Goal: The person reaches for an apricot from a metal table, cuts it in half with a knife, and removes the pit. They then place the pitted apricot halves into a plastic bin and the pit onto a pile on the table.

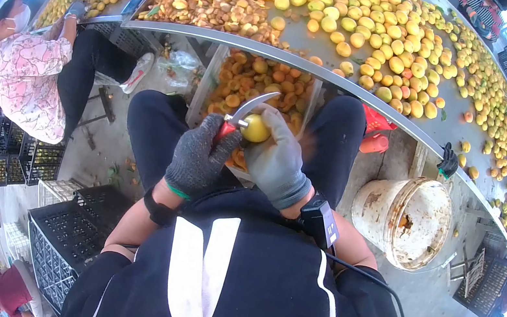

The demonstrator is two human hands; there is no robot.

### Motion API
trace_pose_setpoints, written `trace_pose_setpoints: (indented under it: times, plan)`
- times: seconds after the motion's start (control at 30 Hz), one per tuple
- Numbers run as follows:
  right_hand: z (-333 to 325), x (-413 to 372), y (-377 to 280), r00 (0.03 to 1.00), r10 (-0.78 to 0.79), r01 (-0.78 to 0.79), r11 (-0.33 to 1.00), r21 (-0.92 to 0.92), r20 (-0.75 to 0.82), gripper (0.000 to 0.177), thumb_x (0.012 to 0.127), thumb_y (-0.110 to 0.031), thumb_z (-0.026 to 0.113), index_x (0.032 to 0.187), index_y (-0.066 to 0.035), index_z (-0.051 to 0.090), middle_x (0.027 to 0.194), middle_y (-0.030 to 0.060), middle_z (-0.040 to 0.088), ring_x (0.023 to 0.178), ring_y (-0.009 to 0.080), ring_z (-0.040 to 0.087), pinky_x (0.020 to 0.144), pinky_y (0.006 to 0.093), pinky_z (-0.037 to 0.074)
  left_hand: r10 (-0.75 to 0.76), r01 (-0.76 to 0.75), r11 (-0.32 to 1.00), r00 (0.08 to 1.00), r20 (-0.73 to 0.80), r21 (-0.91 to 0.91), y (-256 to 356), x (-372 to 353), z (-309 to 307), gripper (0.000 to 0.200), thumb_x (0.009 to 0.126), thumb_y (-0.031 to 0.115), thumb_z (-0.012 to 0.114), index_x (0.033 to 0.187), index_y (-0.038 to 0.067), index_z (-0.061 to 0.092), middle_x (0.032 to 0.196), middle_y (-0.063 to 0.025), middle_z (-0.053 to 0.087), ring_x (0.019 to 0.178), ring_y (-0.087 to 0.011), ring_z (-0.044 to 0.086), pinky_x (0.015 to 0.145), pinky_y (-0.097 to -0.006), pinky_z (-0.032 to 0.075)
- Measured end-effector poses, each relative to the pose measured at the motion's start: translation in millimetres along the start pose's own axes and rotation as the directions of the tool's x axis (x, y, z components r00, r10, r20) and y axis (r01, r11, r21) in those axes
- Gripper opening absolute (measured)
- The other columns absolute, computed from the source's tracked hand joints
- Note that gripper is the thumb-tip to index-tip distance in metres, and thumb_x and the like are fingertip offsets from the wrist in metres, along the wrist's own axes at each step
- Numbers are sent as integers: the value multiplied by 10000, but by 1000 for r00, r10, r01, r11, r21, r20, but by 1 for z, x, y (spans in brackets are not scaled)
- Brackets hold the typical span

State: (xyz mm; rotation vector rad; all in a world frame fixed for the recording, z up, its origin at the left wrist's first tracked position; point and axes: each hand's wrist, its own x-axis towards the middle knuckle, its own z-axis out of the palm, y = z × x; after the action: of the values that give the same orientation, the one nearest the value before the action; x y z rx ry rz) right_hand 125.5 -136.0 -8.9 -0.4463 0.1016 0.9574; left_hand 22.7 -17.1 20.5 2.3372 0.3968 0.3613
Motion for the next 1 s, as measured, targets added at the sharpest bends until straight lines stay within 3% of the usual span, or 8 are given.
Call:
trace_pose_setpoints:
  times: [0.13,0.2,0.37,0.57,0.63,0.93,0.97,1.0]
  plan:
    - [6,-3,0,1000,-15,15,1000,-18,-15,234,1007,-218,434,1131,-72,568,1080,65,554,1066,213,505,1031,363,342,19,-20,999,1000,12,31,1,-1,-1,280,904,256,650,1029,15,583,747,-207,637,709,-371,658,628,-414,507]
    - [10,-5,0,1000,-26,26,999,-30,6,227,1006,-214,433,1122,-71,567,1067,62,550,1058,208,503,1024,363,344,116,-111,992,988,-98,52,2,0,1,287,907,335,637,902,59,557,680,-166,620,605,-361,635,531,-436,488]
    - [12,-10,0,999,-40,39,999,-30,-29,205,1005,-196,425,1096,-70,560,1044,58,544,1019,196,505,998,362,359,95,-84,988,992,-80,132,9,-1,1,294,914,348,623,893,63,556,667,-158,619,601,-351,638,525,-427,490]
    - [12,-21,7,992,-122,125,988,-91,41,194,1005,-162,410,1093,-64,552,1030,66,552,979,190,531,977,342,388,90,-85,977,996,-18,197,8,-9,1,300,930,352,598,914,58,542,658,-164,621,603,-343,645,519,-419,498]
    - [19,-23,9,978,-202,194,971,-141,-44,202,1005,-161,415,1105,-51,552,1028,75,566,993,196,542,979,344,397,79,-79,975,997,5,206,8,-9,2,294,936,343,592,925,54,536,659,-169,622,606,-340,648,520,-417,501]
    - [10,-17,4,982,-138,123,985,-117,-130,285,970,-194,464,1190,-29,536,1083,109,580,1018,206,547,984,355,402,21,-38,994,986,168,100,-1,-3,12,340,899,295,647,1102,47,533,772,-215,645,756,-405,655,649,-446,526]
    - [7,-16,1,981,-140,125,985,-115,-134,285,970,-194,464,1190,-29,536,1083,109,580,1018,206,547,984,355,402,-63,52,997,972,226,53,2,2,7,356,889,261,667,1134,50,520,842,-212,652,810,-387,663,694,-432,528]
    - [2,-15,-5,995,-99,95,980,-176,-10,305,964,-189,486,1217,-22,517,1110,121,583,1031,218,550,978,357,413,-141,144,990,948,284,10,5,7,3,382,879,227,687,1166,53,506,912,-208,659,864,-370,670,740,-418,531]
